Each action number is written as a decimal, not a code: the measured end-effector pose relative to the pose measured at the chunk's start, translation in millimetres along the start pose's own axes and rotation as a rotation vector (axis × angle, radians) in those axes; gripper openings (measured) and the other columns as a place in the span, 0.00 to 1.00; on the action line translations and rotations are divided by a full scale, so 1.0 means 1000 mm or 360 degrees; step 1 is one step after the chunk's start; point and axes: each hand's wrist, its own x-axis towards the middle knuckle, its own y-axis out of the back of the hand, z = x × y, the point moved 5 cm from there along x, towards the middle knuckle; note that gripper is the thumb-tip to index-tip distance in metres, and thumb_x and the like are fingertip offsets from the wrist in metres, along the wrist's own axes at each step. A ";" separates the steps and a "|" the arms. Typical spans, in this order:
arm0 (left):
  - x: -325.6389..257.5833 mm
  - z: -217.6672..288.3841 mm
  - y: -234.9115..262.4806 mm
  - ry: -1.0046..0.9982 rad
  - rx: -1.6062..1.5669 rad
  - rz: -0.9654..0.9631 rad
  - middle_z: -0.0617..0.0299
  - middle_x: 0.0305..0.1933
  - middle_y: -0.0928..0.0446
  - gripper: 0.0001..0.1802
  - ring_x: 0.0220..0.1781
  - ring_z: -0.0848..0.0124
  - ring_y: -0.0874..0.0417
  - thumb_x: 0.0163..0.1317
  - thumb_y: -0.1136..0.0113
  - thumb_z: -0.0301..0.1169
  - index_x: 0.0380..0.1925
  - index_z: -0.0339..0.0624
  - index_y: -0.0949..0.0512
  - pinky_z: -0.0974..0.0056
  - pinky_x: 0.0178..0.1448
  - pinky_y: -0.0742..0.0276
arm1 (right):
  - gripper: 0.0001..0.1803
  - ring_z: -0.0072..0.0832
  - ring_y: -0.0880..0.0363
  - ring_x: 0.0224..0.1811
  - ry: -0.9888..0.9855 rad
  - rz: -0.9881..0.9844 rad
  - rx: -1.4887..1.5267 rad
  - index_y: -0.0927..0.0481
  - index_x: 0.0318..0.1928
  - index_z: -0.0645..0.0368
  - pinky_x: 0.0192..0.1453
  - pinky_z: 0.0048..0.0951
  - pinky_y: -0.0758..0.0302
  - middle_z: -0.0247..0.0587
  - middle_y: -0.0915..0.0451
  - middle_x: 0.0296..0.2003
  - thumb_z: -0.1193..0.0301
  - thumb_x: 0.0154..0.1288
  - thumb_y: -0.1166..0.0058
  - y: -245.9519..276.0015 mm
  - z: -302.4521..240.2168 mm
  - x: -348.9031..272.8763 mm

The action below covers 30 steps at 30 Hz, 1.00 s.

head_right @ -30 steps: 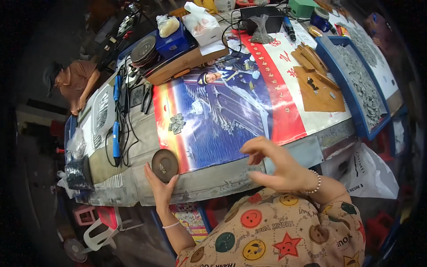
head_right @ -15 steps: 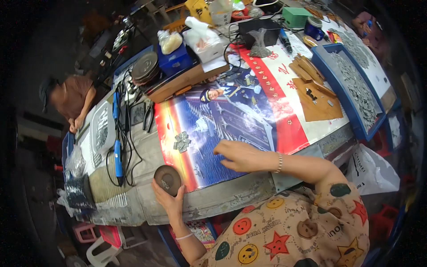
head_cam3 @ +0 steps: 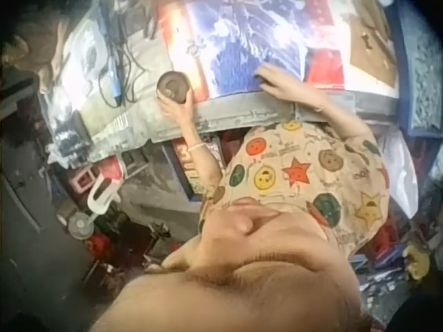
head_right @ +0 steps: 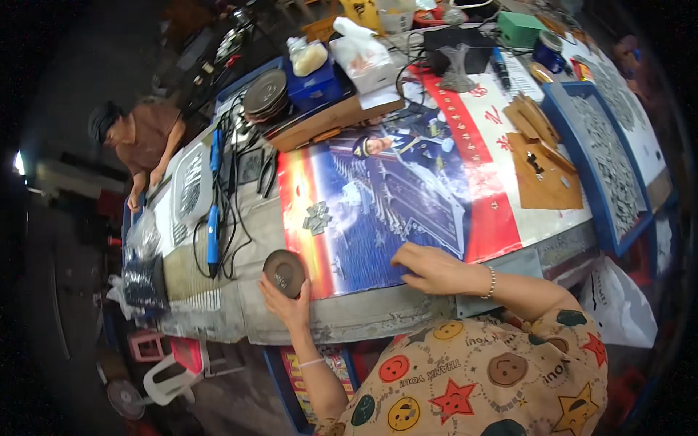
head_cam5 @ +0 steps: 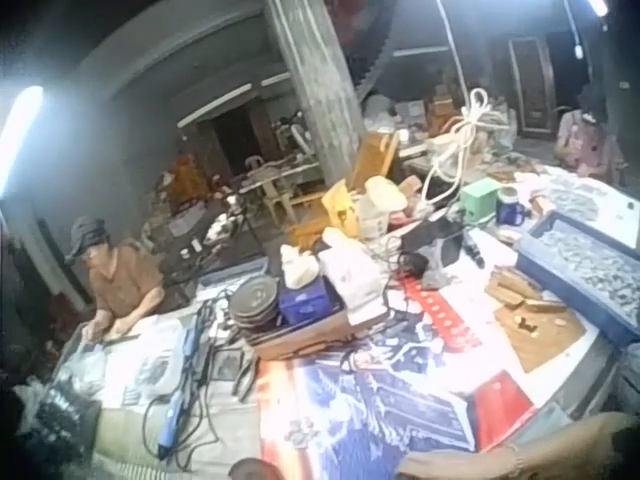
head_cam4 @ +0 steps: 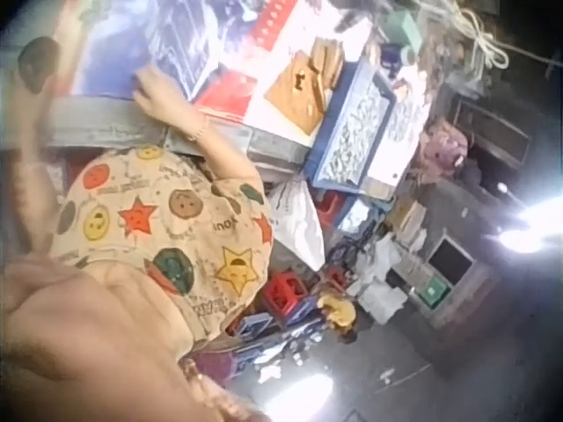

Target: Assembling small hardware components by hand at a workstation.

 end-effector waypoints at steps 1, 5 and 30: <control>0.001 -0.001 0.002 0.0027 0.0028 0.0014 0.37 0.73 0.51 0.60 0.76 0.46 0.53 0.44 0.28 0.51 0.71 0.42 0.52 0.37 0.72 0.59 | 0.16 0.46 0.27 0.45 -0.0007 -0.0009 0.0010 0.29 0.48 0.62 0.46 0.41 0.28 0.49 0.29 0.42 0.73 0.60 0.48 0.002 -0.001 -0.003; 0.002 -0.007 -0.002 0.0102 0.0034 0.0062 0.40 0.73 0.49 0.60 0.76 0.48 0.52 0.43 0.26 0.49 0.71 0.42 0.51 0.38 0.73 0.58 | 0.16 0.45 0.27 0.46 -0.0012 -0.0053 0.0029 0.30 0.49 0.63 0.47 0.41 0.28 0.48 0.29 0.43 0.74 0.60 0.48 0.010 -0.005 -0.019; 0.091 -0.013 -0.046 0.0228 0.0090 0.0239 0.53 0.72 0.44 0.61 0.73 0.52 0.45 0.41 0.28 0.59 0.71 0.48 0.49 0.31 0.66 0.51 | 0.13 0.44 0.26 0.42 -0.0205 0.0500 -0.0175 0.29 0.45 0.62 0.44 0.40 0.27 0.48 0.28 0.39 0.75 0.59 0.47 0.072 0.027 -0.119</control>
